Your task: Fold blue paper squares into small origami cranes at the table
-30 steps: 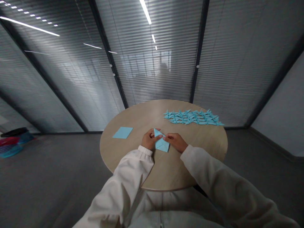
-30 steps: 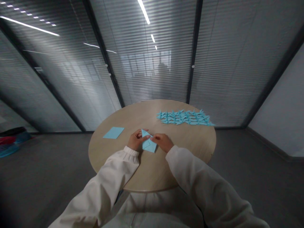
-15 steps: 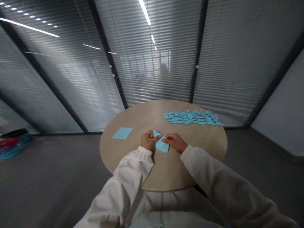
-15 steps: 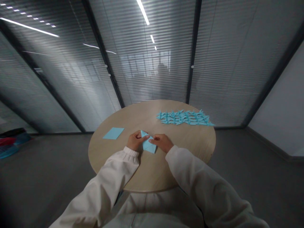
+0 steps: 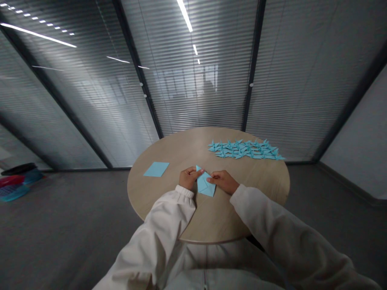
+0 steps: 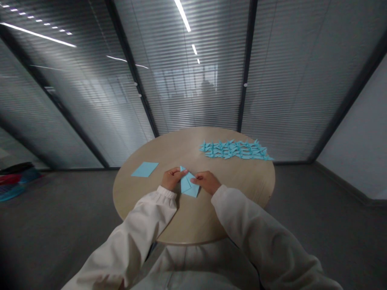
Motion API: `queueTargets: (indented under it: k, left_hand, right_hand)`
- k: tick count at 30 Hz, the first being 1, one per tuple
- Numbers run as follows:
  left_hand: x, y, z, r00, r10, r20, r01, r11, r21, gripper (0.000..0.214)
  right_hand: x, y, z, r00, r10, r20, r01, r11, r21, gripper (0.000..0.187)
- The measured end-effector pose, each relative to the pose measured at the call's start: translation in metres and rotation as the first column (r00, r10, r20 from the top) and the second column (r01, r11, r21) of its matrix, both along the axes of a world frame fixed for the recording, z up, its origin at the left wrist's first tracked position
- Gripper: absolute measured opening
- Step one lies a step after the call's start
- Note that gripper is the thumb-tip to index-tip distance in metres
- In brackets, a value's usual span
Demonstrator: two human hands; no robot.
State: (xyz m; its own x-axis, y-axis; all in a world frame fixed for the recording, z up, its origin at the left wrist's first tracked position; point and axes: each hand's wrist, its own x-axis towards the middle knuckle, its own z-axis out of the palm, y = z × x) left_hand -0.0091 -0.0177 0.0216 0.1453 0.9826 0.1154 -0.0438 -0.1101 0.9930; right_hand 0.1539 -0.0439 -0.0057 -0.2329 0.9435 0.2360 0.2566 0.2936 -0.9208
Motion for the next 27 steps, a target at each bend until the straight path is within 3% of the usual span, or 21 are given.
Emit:
queueTargets:
  k: [18, 27]
  left_hand:
    - [0.0, -0.005, 0.005, 0.996, 0.072, 0.061, -0.071, 0.997, -0.008, 0.033]
    - [-0.004, 0.005, -0.004, 0.988, 0.141, 0.059, -0.144, 0.989, 0.034, 0.033]
  right_hand:
    - [-0.001, 0.001, -0.002, 0.998, 0.055, -0.023, -0.056, 0.998, -0.02, 0.033]
    - [-0.003, -0.002, 0.002, 0.997, 0.074, -0.026, -0.075, 0.996, -0.052, 0.035]
